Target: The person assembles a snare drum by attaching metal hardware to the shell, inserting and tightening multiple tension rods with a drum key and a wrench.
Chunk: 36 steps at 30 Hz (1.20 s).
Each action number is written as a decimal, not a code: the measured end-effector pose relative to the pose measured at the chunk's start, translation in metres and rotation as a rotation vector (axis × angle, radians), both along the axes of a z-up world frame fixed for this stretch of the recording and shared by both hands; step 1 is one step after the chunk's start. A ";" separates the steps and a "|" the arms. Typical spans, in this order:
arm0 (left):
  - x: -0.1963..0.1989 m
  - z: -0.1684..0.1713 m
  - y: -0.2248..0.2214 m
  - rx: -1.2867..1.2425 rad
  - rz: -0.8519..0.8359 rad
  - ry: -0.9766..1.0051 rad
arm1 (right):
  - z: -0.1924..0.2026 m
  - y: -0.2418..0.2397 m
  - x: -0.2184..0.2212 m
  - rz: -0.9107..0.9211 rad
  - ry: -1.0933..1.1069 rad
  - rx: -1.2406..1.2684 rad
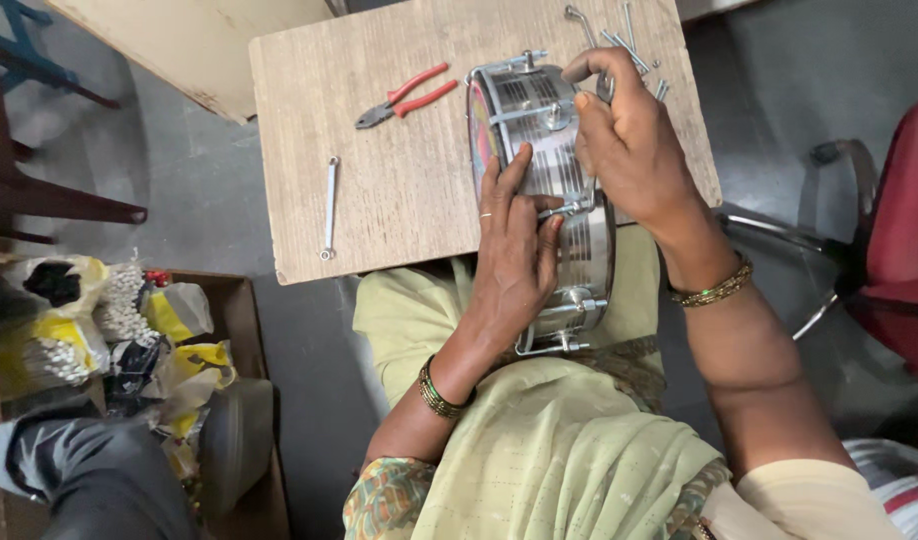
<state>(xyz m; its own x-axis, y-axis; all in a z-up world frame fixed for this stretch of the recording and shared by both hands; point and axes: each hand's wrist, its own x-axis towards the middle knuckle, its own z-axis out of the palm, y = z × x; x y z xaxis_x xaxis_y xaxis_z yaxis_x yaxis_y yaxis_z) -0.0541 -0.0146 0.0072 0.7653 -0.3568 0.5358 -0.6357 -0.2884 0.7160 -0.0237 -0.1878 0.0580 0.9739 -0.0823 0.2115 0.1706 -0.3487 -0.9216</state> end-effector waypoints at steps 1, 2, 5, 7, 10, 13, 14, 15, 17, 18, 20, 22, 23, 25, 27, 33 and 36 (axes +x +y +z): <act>0.000 0.000 -0.001 -0.003 0.003 0.003 | -0.002 -0.001 0.003 0.023 0.022 0.065; -0.001 -0.001 -0.001 -0.004 0.014 0.006 | -0.004 -0.004 0.001 0.032 0.045 0.155; -0.002 -0.004 -0.003 -0.019 0.035 -0.002 | -0.012 -0.010 -0.011 0.012 0.020 0.398; 0.000 -0.005 -0.004 -0.050 0.040 -0.021 | -0.023 -0.013 -0.025 -0.057 -0.119 0.527; 0.001 -0.004 -0.001 -0.021 0.058 -0.011 | -0.043 -0.035 -0.048 -0.135 -0.125 0.625; 0.015 0.003 0.000 0.053 0.160 0.055 | -0.078 -0.056 -0.064 -0.230 0.011 0.626; 0.023 0.005 0.000 0.073 0.214 -0.012 | -0.096 -0.061 -0.066 -0.254 0.051 0.653; 0.032 0.005 -0.001 0.095 0.269 -0.080 | -0.115 -0.066 -0.067 -0.278 0.092 0.679; 0.054 0.005 -0.004 0.123 0.271 -0.162 | -0.158 -0.076 -0.074 -0.366 0.274 0.680; 0.065 0.004 -0.006 0.131 0.220 -0.170 | -0.183 -0.081 -0.078 -0.389 0.369 0.659; 0.071 0.001 -0.009 0.155 0.148 -0.104 | -0.238 -0.090 -0.085 -0.417 0.524 0.631; 0.074 -0.001 -0.011 0.185 0.102 0.043 | -0.287 -0.091 -0.091 -0.417 0.657 0.672; 0.076 -0.002 -0.011 0.217 0.117 0.043 | -0.302 -0.089 -0.094 -0.411 0.731 0.718; 0.080 -0.003 -0.010 0.280 0.144 0.047 | -0.323 -0.078 -0.099 -0.420 0.977 0.715; 0.081 -0.004 -0.008 0.236 0.168 0.061 | -0.333 -0.056 -0.105 -0.445 1.104 0.663; 0.091 -0.005 -0.006 0.203 0.219 0.168 | -0.339 -0.044 -0.100 -0.290 1.168 0.935; 0.091 -0.011 -0.007 0.126 0.224 0.133 | -0.338 -0.042 -0.092 -0.277 1.174 0.998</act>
